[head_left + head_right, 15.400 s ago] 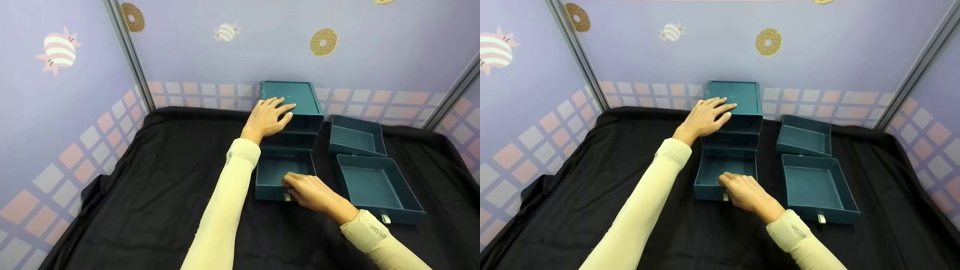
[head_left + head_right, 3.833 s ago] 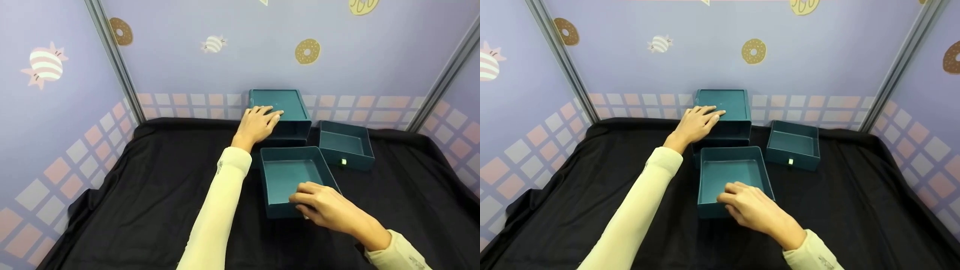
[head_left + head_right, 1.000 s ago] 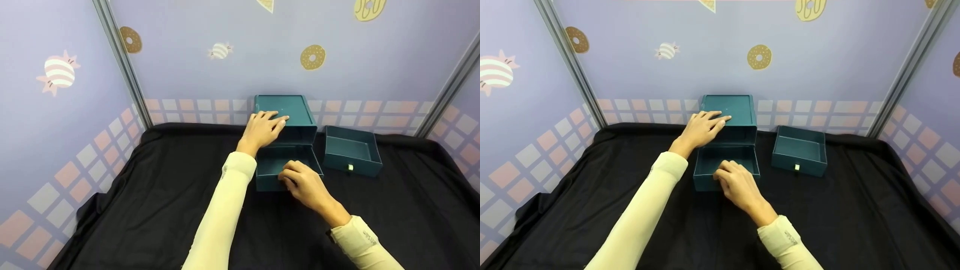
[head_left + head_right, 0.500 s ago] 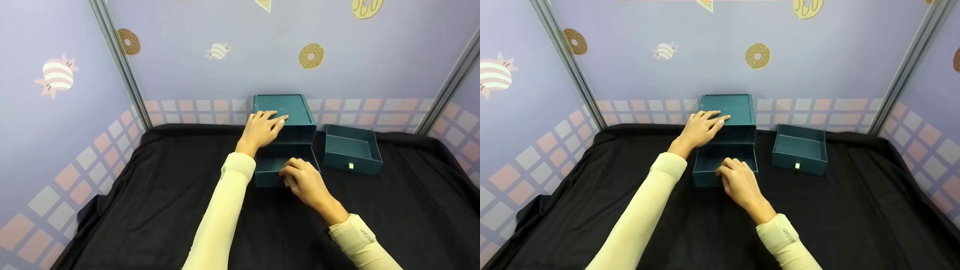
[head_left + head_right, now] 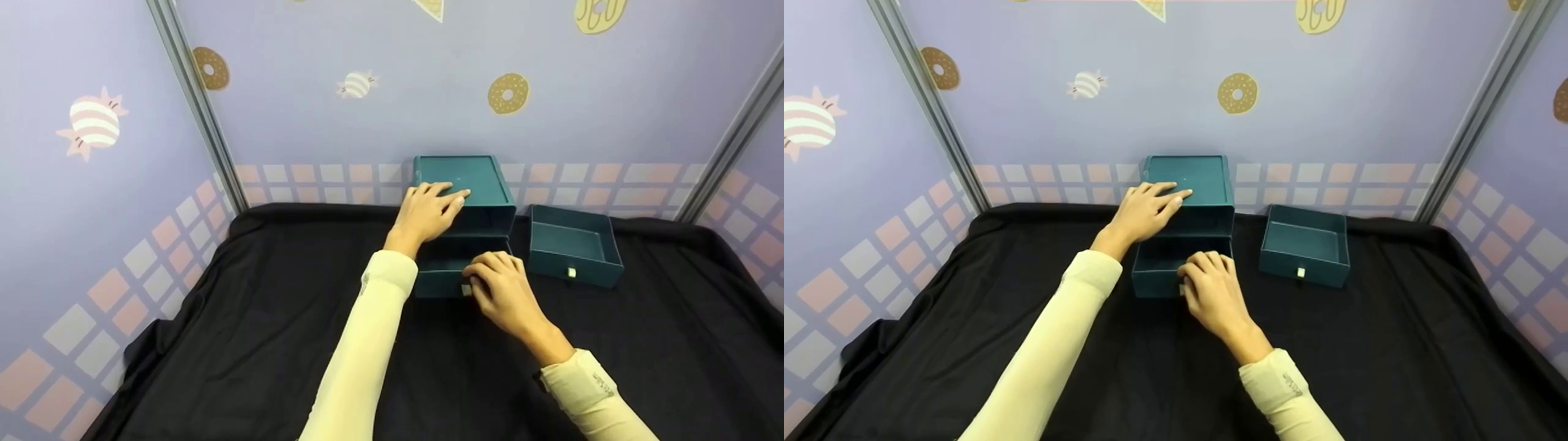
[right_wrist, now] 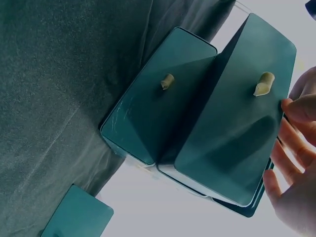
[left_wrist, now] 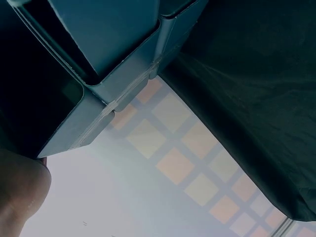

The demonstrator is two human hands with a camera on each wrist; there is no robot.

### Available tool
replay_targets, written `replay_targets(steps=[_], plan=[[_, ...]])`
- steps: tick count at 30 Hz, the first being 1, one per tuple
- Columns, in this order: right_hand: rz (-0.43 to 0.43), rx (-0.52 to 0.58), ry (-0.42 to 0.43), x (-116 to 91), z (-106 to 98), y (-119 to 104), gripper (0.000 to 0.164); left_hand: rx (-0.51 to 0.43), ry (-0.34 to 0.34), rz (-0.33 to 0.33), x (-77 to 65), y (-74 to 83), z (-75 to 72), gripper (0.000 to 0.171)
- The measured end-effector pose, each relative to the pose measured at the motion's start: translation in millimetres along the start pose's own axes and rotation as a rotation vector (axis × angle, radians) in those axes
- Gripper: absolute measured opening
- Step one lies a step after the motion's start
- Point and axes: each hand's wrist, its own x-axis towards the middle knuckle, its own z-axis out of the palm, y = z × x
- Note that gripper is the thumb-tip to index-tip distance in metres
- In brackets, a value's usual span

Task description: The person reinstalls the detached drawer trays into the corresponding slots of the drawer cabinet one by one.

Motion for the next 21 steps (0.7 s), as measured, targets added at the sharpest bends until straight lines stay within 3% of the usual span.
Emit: replay_targets(steps=[14, 21], plan=[[0.093, -0.079, -0.124, -6.3, -4.1, 2.0, 0.032, 0.016, -0.012, -0.015, 1.6, 5.3, 0.2, 0.049], [0.123, -0.053, -0.190, -7.2, -0.4, -0.5, 0.050, 0.018, -0.016, -0.011, 0.8, 3.9, -1.9, 0.048]])
